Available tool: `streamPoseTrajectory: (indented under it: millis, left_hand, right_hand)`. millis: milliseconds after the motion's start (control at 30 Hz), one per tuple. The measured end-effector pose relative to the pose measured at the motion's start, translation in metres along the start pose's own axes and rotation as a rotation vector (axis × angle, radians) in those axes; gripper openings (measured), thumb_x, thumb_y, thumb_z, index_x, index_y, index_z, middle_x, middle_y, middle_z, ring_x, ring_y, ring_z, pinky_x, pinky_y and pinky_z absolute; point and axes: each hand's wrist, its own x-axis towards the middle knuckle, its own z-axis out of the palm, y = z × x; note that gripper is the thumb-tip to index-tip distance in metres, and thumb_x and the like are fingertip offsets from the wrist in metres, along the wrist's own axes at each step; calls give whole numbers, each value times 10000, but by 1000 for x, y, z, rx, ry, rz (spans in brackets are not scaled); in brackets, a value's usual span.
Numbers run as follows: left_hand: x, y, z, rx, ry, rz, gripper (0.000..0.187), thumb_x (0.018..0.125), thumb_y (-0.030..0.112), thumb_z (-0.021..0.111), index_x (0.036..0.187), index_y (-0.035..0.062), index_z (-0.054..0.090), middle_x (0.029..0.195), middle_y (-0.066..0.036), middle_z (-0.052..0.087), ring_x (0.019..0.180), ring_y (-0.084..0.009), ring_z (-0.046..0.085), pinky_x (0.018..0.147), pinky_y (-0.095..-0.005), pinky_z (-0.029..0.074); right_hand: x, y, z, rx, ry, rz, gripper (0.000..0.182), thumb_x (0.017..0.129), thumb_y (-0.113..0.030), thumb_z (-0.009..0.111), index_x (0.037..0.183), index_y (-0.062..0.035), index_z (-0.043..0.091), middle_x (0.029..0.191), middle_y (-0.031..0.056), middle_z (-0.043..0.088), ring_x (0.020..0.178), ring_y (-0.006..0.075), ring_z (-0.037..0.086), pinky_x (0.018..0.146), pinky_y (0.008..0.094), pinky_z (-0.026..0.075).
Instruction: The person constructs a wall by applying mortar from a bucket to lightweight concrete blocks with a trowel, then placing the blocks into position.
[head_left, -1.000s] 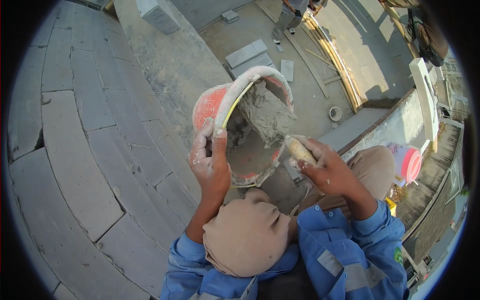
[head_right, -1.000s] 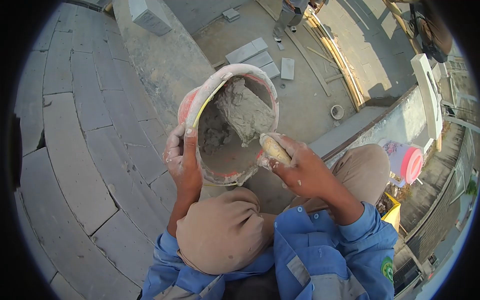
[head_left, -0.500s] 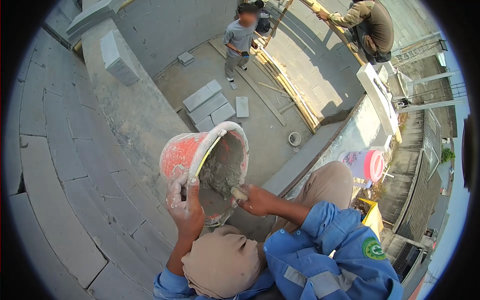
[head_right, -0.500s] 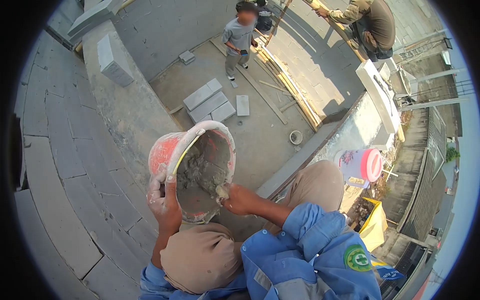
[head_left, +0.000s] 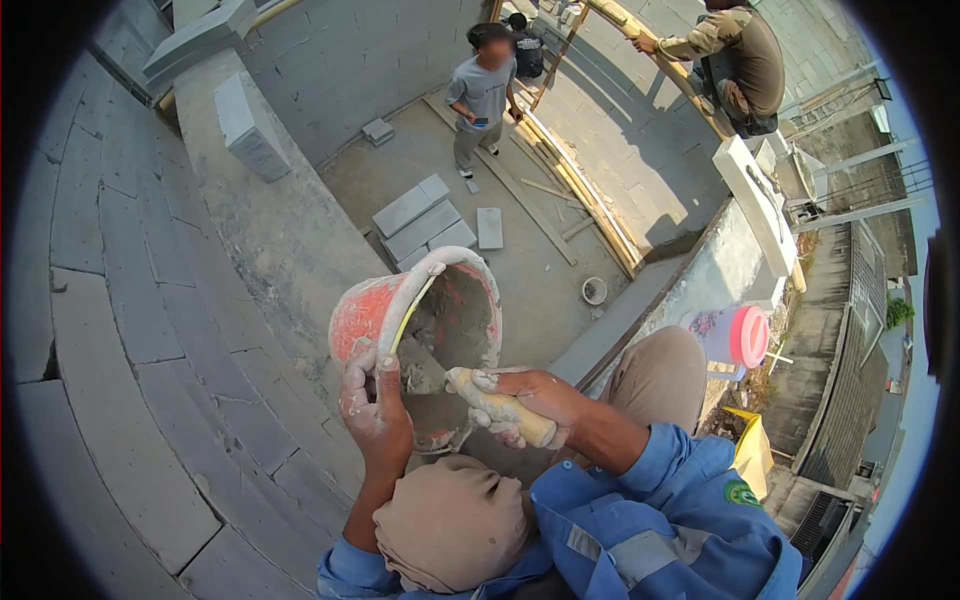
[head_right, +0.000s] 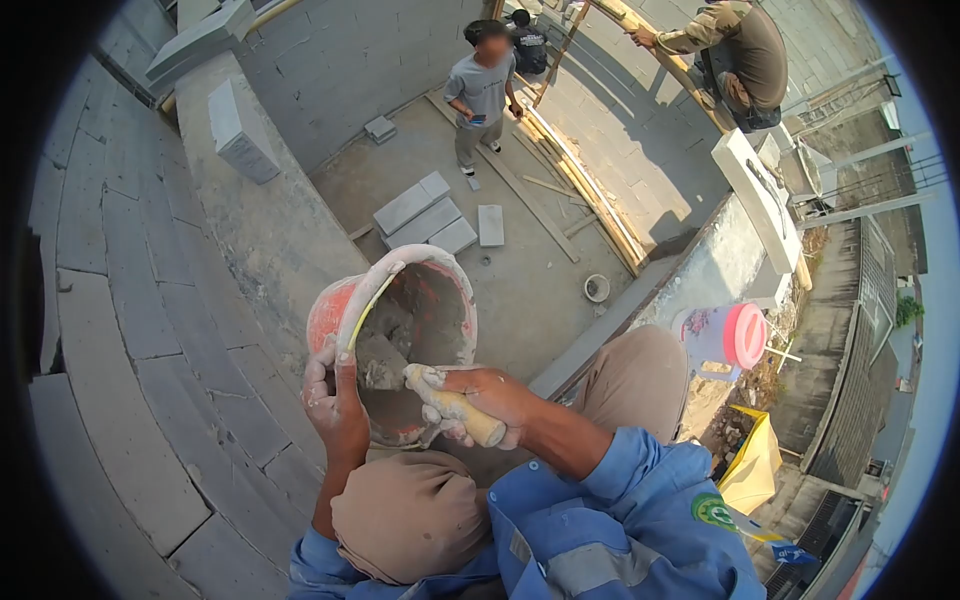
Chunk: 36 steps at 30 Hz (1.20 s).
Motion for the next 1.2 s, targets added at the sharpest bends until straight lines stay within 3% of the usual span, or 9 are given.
streamPoseTrajectory:
  millis: [100, 133, 200, 233, 300, 633, 700, 800, 1200]
  left_hand:
    - [2, -3, -1, -30, 24, -35, 244, 966, 205, 578, 1030, -23, 634, 908, -82, 633, 827, -141, 555, 770, -305, 451]
    - [2, -5, -3, -32, 23, -37, 244, 966, 205, 578, 1030, -23, 634, 908, -82, 633, 827, -141, 555, 770, -305, 451]
    - [6, -9, -7, 28, 23, -79, 264, 966, 212, 578, 1060, -29, 629, 941, -87, 641, 841, -141, 561, 788, -298, 451]
    - [7, -8, -6, 20, 18, -72, 264, 966, 212, 578, 1060, -29, 629, 941, -87, 641, 841, -141, 561, 788, -298, 451]
    - [7, -8, -4, -9, 65, -74, 274, 963, 205, 581, 1078, -41, 619, 942, -82, 637, 846, -137, 560, 786, -293, 450]
    - [13, -3, -7, -24, 82, -70, 281, 955, 202, 584, 1070, -53, 612, 910, -68, 614, 841, -134, 551, 766, -291, 447]
    - [19, -1, -7, -9, 64, -85, 283, 952, 208, 589, 1063, -51, 614, 904, -75, 619, 835, -139, 554, 770, -292, 448]
    - [20, 2, -5, 49, 78, -64, 285, 952, 212, 587, 1056, -52, 616, 903, -83, 623, 827, -145, 556, 771, -298, 449]
    - [22, 5, 1, 22, 73, -53, 274, 942, 201, 593, 1048, -49, 621, 902, -91, 621, 825, -158, 564, 766, -310, 451]
  right_hand:
    - [-8, -7, -12, -406, 72, -152, 365, 968, -298, 508, 1237, -52, 527, 903, 127, 621, 632, 199, 608, 484, 330, 485]
    - [-7, -5, -14, -406, 74, -152, 365, 968, -298, 508, 1237, -52, 527, 903, 127, 621, 632, 199, 608, 484, 330, 485]
    - [-3, 4, -17, -1522, 329, -529, 427, 913, -268, 566, 1268, -36, 510, 967, 197, 628, 719, 314, 656, 582, 425, 525]
    - [-1, 5, -19, -1526, 339, -535, 427, 913, -268, 566, 1268, -36, 510, 967, 197, 628, 719, 314, 656, 582, 425, 525]
    - [4, 6, -22, -1979, 352, -258, 526, 849, -240, 612, 1317, -35, 485, 1077, 236, 603, 795, 391, 655, 675, 487, 529]
    - [23, 13, -31, -2149, 527, -445, 523, 827, -197, 609, 1323, -72, 496, 1057, 170, 570, 727, 342, 663, 595, 482, 529]
    - [25, 15, -35, -2114, 548, -619, 506, 841, -194, 593, 1324, -76, 497, 1068, 165, 571, 710, 335, 662, 575, 468, 528]
    - [31, 10, -36, -2139, 544, -460, 550, 824, -292, 659, 1312, -96, 499, 1114, 158, 581, 707, 347, 659, 612, 477, 537]
    - [32, 17, -53, -1981, 513, -490, 608, 826, -284, 663, 1359, -91, 443, 1051, 175, 584, 792, 377, 648, 685, 486, 525]
